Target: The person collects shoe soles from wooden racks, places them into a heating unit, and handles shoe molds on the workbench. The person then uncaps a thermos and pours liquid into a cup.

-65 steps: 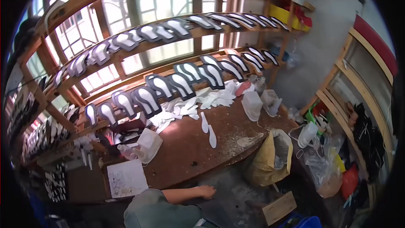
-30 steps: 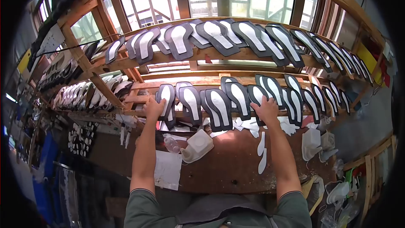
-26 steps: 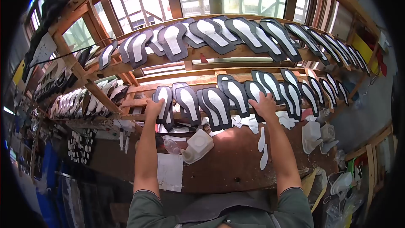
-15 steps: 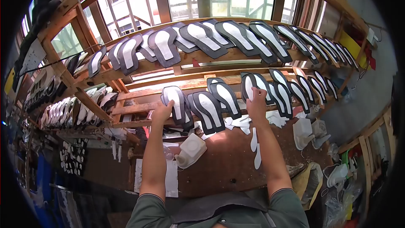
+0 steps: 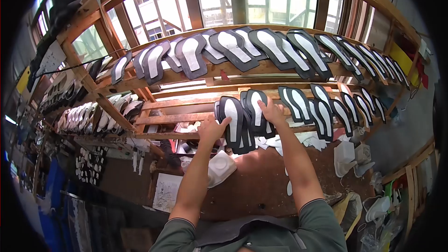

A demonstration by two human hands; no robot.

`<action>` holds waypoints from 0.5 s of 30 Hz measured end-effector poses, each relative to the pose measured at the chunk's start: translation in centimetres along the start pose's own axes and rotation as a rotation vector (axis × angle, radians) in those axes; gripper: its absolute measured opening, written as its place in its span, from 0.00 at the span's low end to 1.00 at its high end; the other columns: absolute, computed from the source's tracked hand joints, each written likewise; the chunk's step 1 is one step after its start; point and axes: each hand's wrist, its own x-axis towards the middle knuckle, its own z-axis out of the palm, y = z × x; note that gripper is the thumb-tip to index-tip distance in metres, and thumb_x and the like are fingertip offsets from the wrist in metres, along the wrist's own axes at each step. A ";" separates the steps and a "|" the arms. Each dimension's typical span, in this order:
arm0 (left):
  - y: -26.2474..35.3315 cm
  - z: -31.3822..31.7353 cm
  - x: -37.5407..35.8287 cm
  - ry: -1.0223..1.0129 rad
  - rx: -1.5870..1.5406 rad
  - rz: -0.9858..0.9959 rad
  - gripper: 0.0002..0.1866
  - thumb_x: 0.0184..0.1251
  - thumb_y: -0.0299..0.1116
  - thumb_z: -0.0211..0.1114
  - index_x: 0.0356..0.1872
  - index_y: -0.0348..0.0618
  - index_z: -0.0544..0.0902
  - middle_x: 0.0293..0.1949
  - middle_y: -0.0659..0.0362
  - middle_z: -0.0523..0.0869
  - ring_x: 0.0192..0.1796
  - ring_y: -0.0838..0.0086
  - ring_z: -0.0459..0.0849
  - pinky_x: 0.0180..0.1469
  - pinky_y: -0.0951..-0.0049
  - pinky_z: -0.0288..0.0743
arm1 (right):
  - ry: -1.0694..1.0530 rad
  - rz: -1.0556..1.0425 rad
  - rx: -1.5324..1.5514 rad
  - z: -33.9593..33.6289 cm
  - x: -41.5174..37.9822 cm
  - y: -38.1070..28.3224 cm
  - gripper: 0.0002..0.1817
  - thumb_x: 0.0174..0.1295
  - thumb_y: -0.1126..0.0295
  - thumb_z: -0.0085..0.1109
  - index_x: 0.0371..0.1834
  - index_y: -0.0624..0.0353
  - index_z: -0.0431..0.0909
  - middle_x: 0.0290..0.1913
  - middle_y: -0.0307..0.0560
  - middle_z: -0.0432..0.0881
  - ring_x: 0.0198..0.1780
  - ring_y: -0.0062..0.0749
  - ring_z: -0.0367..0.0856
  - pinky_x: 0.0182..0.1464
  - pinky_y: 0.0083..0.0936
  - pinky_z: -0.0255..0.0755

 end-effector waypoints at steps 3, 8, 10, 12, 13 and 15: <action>2.3 1.1 0.0 -0.237 -0.331 -0.150 0.58 0.56 0.69 0.54 0.68 0.21 0.44 0.55 0.32 0.75 0.59 0.47 0.76 0.64 0.61 0.62 | -0.010 -0.109 0.169 0.8 0.7 -1.1 0.42 0.59 0.40 0.49 0.67 0.63 0.59 0.50 0.67 0.79 0.54 0.57 0.77 0.62 0.41 0.59; 3.5 3.9 1.8 0.039 -0.846 -0.033 0.43 0.52 0.42 0.68 0.64 0.29 0.58 0.51 0.40 0.79 0.54 0.55 0.79 0.57 0.65 0.71 | 0.087 -0.157 0.594 -0.5 -1.2 -2.1 0.38 0.55 0.56 0.61 0.66 0.63 0.60 0.56 0.65 0.75 0.57 0.58 0.75 0.59 0.38 0.67; 3.2 3.4 1.6 0.007 -1.061 -0.003 0.37 0.51 0.34 0.69 0.62 0.31 0.64 0.48 0.44 0.81 0.51 0.60 0.81 0.54 0.67 0.73 | 0.326 -0.235 0.680 -0.5 -0.5 -1.8 0.35 0.54 0.63 0.62 0.65 0.63 0.61 0.57 0.64 0.74 0.58 0.54 0.75 0.58 0.36 0.68; 1.7 1.7 1.3 -0.081 -1.113 0.041 0.25 0.51 0.26 0.65 0.53 0.33 0.73 0.44 0.52 0.83 0.45 0.68 0.83 0.48 0.70 0.76 | 0.368 -0.154 0.744 -4.3 -1.8 -2.1 0.29 0.56 0.68 0.61 0.61 0.65 0.65 0.50 0.57 0.79 0.50 0.43 0.80 0.53 0.32 0.73; 1.0 2.1 1.3 -0.084 -1.226 0.009 0.19 0.58 0.28 0.63 0.51 0.35 0.76 0.42 0.55 0.84 0.42 0.69 0.83 0.47 0.70 0.77 | 0.237 -0.129 1.037 -5.3 -1.8 -2.0 0.26 0.58 0.68 0.59 0.59 0.65 0.67 0.47 0.54 0.80 0.46 0.39 0.81 0.49 0.30 0.74; -0.7 4.4 2.4 -0.202 -1.425 -0.056 0.18 0.62 0.32 0.61 0.52 0.36 0.75 0.43 0.56 0.84 0.43 0.70 0.83 0.48 0.69 0.77 | -0.073 0.022 1.378 -6.0 -3.5 -3.0 0.19 0.65 0.65 0.54 0.54 0.64 0.70 0.39 0.47 0.82 0.36 0.32 0.83 0.40 0.25 0.77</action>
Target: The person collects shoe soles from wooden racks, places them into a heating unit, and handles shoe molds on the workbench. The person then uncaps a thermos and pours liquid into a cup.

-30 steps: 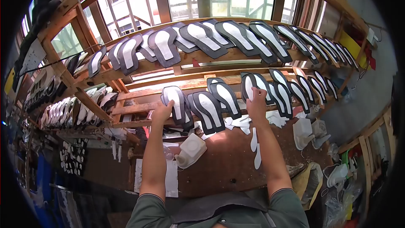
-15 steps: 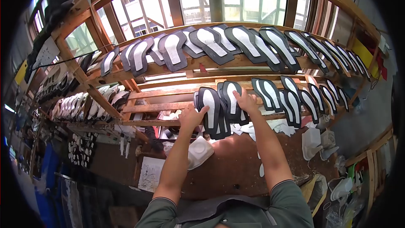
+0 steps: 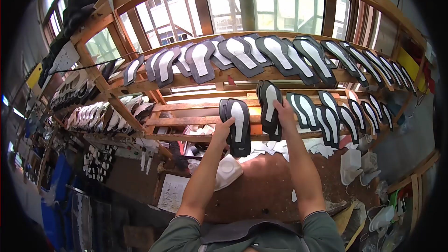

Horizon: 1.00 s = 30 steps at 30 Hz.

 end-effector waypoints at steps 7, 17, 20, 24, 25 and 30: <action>2.9 2.6 -5.4 -0.163 -0.316 0.010 0.30 0.68 0.50 0.58 0.63 0.39 0.67 0.55 0.54 0.78 0.51 0.69 0.80 0.52 0.69 0.76 | -0.135 -0.168 -0.023 7.1 -4.9 3.6 0.32 0.61 0.65 0.61 0.66 0.61 0.58 0.55 0.51 0.75 0.55 0.33 0.75 0.54 0.27 0.71; -2.2 -1.6 -18.9 -0.408 -0.207 0.227 0.65 0.44 0.73 0.64 0.73 0.40 0.40 0.69 0.49 0.57 0.70 0.62 0.60 0.69 0.63 0.53 | -0.307 0.077 -0.306 -1.2 -20.8 2.7 0.42 0.39 0.71 0.78 0.61 0.62 0.66 0.54 0.47 0.77 0.52 0.31 0.77 0.55 0.28 0.71; -9.2 -4.9 -20.0 -0.421 -0.185 0.226 0.59 0.49 0.71 0.62 0.73 0.40 0.48 0.68 0.51 0.60 0.68 0.63 0.64 0.68 0.64 0.56 | -0.470 -0.174 -1.082 -3.2 -24.1 5.8 0.44 0.37 0.69 0.75 0.63 0.55 0.66 0.47 0.52 0.77 0.47 0.48 0.78 0.48 0.34 0.74; -22.0 -6.9 -23.5 -0.346 0.076 -0.137 0.38 0.66 0.57 0.57 0.66 0.37 0.65 0.61 0.53 0.72 0.64 0.67 0.70 0.66 0.70 0.60 | -0.593 -0.251 -1.310 -6.1 -27.5 18.1 0.46 0.37 0.66 0.73 0.66 0.55 0.63 0.51 0.52 0.74 0.48 0.48 0.75 0.47 0.37 0.72; -24.4 -7.1 -24.0 -0.204 0.151 -0.249 0.31 0.70 0.52 0.55 0.64 0.36 0.69 0.59 0.53 0.76 0.63 0.69 0.71 0.66 0.72 0.60 | -0.602 -0.250 -1.307 -6.7 -27.5 20.4 0.46 0.37 0.66 0.73 0.66 0.55 0.63 0.51 0.52 0.74 0.48 0.48 0.75 0.47 0.37 0.72; -26.9 -6.1 -26.2 -0.073 0.282 -0.243 0.27 0.74 0.45 0.51 0.64 0.34 0.68 0.62 0.53 0.73 0.66 0.71 0.67 0.68 0.74 0.55 | -0.532 -0.169 -1.241 -9.6 -27.9 21.6 0.56 0.34 0.59 0.77 0.69 0.61 0.56 0.59 0.56 0.68 0.59 0.52 0.67 0.61 0.43 0.61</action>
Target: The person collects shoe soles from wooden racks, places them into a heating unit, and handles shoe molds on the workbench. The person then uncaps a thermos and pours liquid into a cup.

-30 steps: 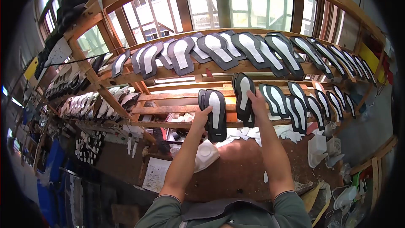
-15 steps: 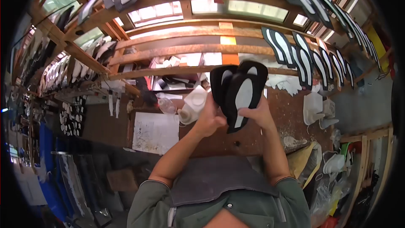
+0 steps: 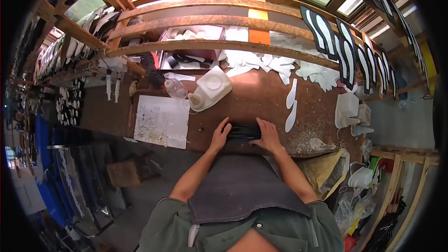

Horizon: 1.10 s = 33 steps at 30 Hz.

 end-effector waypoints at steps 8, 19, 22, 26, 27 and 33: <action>1.4 1.5 -0.5 -0.166 0.219 0.081 0.57 0.55 0.51 0.70 0.73 0.37 0.40 0.73 0.43 0.45 0.76 0.56 0.44 0.74 0.65 0.43 | -0.015 -0.118 0.086 1.7 -1.5 3.3 0.64 0.27 0.45 0.78 0.69 0.65 0.53 0.62 0.61 0.64 0.64 0.57 0.61 0.67 0.46 0.54; -0.3 3.7 -1.0 -0.119 0.526 0.271 0.63 0.40 0.34 0.79 0.69 0.31 0.38 0.68 0.34 0.50 0.71 0.45 0.54 0.72 0.60 0.52 | 0.101 -0.056 -0.115 1.8 -3.9 4.3 0.52 0.36 0.45 0.74 0.62 0.66 0.61 0.58 0.55 0.67 0.61 0.49 0.65 0.65 0.47 0.55; -0.6 3.5 -1.0 -0.153 0.404 0.250 0.56 0.43 0.32 0.78 0.68 0.32 0.46 0.67 0.36 0.54 0.70 0.46 0.58 0.70 0.60 0.56 | 0.134 -0.105 -0.076 1.7 -3.1 5.1 0.44 0.37 0.47 0.74 0.56 0.63 0.68 0.54 0.55 0.72 0.57 0.49 0.70 0.60 0.44 0.61; 2.5 2.4 0.2 -0.272 0.364 -0.036 0.50 0.47 0.30 0.75 0.68 0.35 0.51 0.66 0.41 0.59 0.69 0.53 0.60 0.69 0.63 0.58 | -0.141 0.312 0.208 -0.6 -1.6 3.8 0.36 0.41 0.49 0.74 0.50 0.61 0.74 0.45 0.57 0.79 0.50 0.53 0.76 0.53 0.39 0.69; 3.6 1.8 -0.3 -0.253 0.197 -0.027 0.48 0.49 0.31 0.74 0.68 0.37 0.52 0.65 0.44 0.62 0.69 0.58 0.62 0.68 0.64 0.60 | -0.147 0.365 0.322 -2.0 -1.6 2.7 0.34 0.42 0.49 0.73 0.48 0.61 0.75 0.44 0.58 0.80 0.49 0.53 0.77 0.51 0.38 0.70; 11.6 2.1 -2.5 0.069 -0.635 0.233 0.37 0.55 0.31 0.69 0.64 0.39 0.60 0.57 0.56 0.73 0.58 0.67 0.73 0.62 0.67 0.67 | -0.081 0.386 0.935 -4.8 2.6 -5.3 0.32 0.50 0.52 0.71 0.49 0.67 0.73 0.43 0.51 0.81 0.45 0.29 0.79 0.50 0.28 0.73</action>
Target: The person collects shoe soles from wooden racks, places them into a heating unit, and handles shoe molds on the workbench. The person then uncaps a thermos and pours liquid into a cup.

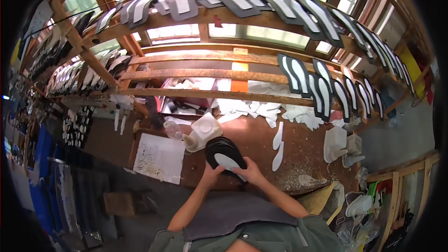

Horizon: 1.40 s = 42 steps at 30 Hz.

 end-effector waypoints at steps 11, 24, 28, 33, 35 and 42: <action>8.4 -1.5 -1.1 0.274 -0.383 -0.206 0.26 0.57 0.35 0.59 0.56 0.34 0.71 0.49 0.49 0.81 0.50 0.56 0.80 0.58 0.57 0.74 | 1.226 -0.522 -1.057 -17.9 10.4 -15.8 0.27 0.55 0.51 0.63 0.48 0.63 0.74 0.49 0.55 0.75 0.53 0.50 0.73 0.52 0.45 0.66; 6.3 -1.1 -0.8 0.287 -0.399 -0.209 0.22 0.60 0.33 0.58 0.55 0.36 0.73 0.49 0.51 0.81 0.50 0.59 0.81 0.58 0.60 0.73 | 0.779 0.049 -1.126 -19.9 14.0 -19.2 0.24 0.49 0.59 0.65 0.49 0.60 0.77 0.53 0.64 0.73 0.58 0.57 0.68 0.56 0.42 0.71; 7.8 0.7 -1.4 0.305 -0.389 -0.201 0.23 0.64 0.36 0.57 0.58 0.36 0.71 0.52 0.50 0.80 0.52 0.58 0.80 0.60 0.58 0.72 | 0.805 -0.138 -1.153 -22.0 14.1 -18.0 0.12 0.54 0.68 0.56 0.36 0.65 0.78 0.40 0.63 0.79 0.46 0.58 0.76 0.48 0.41 0.74; 10.0 1.7 -2.2 0.298 -0.370 -0.107 0.35 0.68 0.58 0.53 0.66 0.43 0.65 0.63 0.53 0.74 0.63 0.59 0.73 0.66 0.56 0.65 | 0.741 -0.565 -0.921 -13.2 7.7 -20.9 0.07 0.59 0.71 0.50 0.29 0.64 0.73 0.32 0.58 0.78 0.36 0.56 0.77 0.37 0.43 0.71; 10.1 0.5 -1.9 0.302 -0.418 -0.074 0.43 0.61 0.67 0.51 0.68 0.43 0.63 0.65 0.54 0.71 0.64 0.60 0.71 0.67 0.56 0.63 | 0.594 -0.731 -0.839 -6.9 4.1 -21.0 0.06 0.58 0.73 0.51 0.35 0.62 0.77 0.32 0.55 0.78 0.34 0.51 0.77 0.35 0.42 0.71; 12.5 -5.9 -3.1 0.311 -0.457 0.011 0.26 0.65 0.47 0.59 0.57 0.39 0.73 0.52 0.54 0.81 0.53 0.64 0.80 0.58 0.61 0.73 | -0.149 -0.991 -1.050 14.0 -1.3 -14.3 0.23 0.49 0.72 0.63 0.51 0.64 0.76 0.44 0.51 0.78 0.43 0.45 0.76 0.38 0.33 0.73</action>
